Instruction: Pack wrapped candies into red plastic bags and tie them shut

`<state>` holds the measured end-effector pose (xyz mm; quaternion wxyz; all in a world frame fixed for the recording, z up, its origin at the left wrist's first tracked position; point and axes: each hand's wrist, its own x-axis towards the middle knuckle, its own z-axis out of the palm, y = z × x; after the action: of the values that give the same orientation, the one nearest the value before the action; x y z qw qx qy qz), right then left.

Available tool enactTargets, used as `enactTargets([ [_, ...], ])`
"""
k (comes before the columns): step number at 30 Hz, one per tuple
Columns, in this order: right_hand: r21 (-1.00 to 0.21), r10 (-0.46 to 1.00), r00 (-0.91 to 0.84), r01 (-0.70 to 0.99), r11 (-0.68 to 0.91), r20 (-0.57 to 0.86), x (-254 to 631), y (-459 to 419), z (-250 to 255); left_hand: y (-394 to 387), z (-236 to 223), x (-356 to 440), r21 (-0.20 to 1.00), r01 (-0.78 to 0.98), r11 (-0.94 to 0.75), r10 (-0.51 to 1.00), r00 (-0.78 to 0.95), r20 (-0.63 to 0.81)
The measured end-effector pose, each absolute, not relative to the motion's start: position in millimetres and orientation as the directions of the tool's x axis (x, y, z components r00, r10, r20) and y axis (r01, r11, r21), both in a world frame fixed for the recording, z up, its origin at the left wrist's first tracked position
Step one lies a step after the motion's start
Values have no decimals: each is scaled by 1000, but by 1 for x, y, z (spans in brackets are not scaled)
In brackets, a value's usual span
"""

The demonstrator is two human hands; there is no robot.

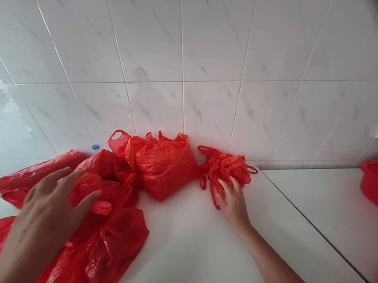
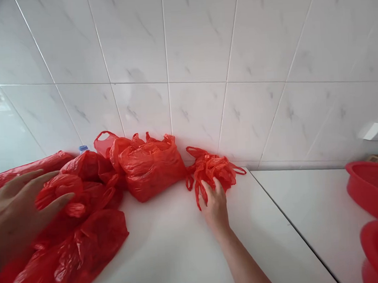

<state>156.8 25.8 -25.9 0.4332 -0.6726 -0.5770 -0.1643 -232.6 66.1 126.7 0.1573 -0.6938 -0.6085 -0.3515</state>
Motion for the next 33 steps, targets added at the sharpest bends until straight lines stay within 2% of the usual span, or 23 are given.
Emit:
enactTargets([
  [2,-347,671,232,937,40,704,154,31,-31,61,124,-212,127,942,-310,717,144,682],
  [4,-314,692,209,949,27,691,154,34,-39,58,116,-188,127,877,-464,698,273,662],
  [7,-308,664,217,951,21,715,157,31,-45,54,96,-149,272,686,-674,690,455,562],
  [9,-293,640,203,955,37,741,156,23,-40,52,82,-123,453,540,-709,705,533,467],
  [11,-233,612,129,968,92,780,147,10,-29,48,69,-99,680,405,-611,755,557,346],
  [14,-56,547,-122,953,297,828,116,-12,-9,47,53,-71,962,138,-235,815,567,118],
  [15,-11,531,-211,923,384,821,103,-18,-4,47,48,-65,997,23,-79,819,572,52],
  [17,-6,528,-332,843,538,781,79,-25,1,50,38,-56,974,-170,153,817,575,-28],
  [20,-83,544,-352,780,620,761,61,-27,-3,56,22,-53,930,-288,229,850,525,-46],
  [23,-179,593,-219,824,537,774,69,-23,-11,62,7,-54,930,-302,208,877,479,-41],
  [26,-477,719,92,804,355,689,90,-18,-13,65,-1,-55,937,-283,206,878,476,-50],
  [29,-784,815,346,588,198,465,102,-14,-9,59,-2,-53,946,-249,207,864,501,-57],
  [31,-915,871,376,365,175,317,101,-11,-6,53,0,-51,952,-215,217,840,537,-70],
  [33,-975,915,345,147,169,211,97,-10,-2,47,1,-51,956,-191,224,824,561,-81],
])
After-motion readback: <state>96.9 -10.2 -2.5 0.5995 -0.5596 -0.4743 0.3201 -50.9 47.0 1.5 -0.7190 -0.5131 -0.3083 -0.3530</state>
